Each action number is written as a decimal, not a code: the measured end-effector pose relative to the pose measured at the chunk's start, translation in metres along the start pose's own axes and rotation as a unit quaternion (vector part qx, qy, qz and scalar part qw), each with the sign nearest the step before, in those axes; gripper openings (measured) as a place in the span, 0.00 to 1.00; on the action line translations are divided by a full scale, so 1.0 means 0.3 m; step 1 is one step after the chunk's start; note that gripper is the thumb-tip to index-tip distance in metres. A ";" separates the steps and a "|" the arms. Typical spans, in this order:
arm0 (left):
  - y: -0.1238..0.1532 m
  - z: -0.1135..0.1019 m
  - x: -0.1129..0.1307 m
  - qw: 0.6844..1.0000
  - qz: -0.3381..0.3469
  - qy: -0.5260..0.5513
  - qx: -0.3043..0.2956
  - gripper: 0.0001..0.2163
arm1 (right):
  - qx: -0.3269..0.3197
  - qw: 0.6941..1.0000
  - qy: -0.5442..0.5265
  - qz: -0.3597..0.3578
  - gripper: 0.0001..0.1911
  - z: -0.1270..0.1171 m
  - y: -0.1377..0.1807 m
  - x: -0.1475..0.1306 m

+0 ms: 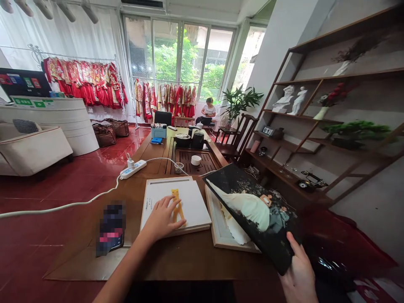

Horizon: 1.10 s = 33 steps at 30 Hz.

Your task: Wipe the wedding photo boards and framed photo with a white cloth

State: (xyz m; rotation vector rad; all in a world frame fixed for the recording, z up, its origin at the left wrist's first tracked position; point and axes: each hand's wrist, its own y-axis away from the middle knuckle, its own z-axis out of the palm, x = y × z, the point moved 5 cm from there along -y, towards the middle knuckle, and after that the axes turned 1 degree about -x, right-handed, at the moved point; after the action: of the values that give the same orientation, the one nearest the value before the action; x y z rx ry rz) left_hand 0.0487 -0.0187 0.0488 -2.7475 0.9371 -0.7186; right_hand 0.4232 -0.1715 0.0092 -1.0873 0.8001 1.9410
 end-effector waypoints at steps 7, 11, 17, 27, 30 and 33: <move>0.016 0.057 0.007 0.998 0.024 -0.022 -0.048 0.39 | -0.018 0.999 -0.011 -0.025 0.34 0.058 0.010 0.072; 0.015 0.076 0.005 0.998 0.029 -0.028 -0.057 0.36 | -0.058 0.997 -0.007 -0.044 0.35 0.085 0.039 0.069; 0.018 0.083 0.004 0.997 0.026 -0.032 -0.059 0.34 | -0.051 0.999 0.003 -0.004 0.36 0.083 0.065 0.083; 0.017 0.088 0.002 0.997 0.031 -0.037 -0.060 0.33 | -0.072 0.997 0.032 -0.016 0.38 0.089 0.060 0.090; 0.018 0.093 0.004 0.996 0.036 -0.052 -0.061 0.33 | -0.076 0.997 0.032 -0.005 0.38 0.082 0.053 0.094; 0.019 0.096 0.009 0.995 0.041 -0.069 -0.057 0.33 | -0.053 0.997 0.061 0.018 0.37 0.053 0.039 0.103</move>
State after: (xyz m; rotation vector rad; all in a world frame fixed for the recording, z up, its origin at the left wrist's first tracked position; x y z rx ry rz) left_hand 0.0614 -0.0252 0.0231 -2.7939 1.0835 -0.4690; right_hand 0.3959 -0.1553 -0.0092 -1.2745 0.7936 1.9803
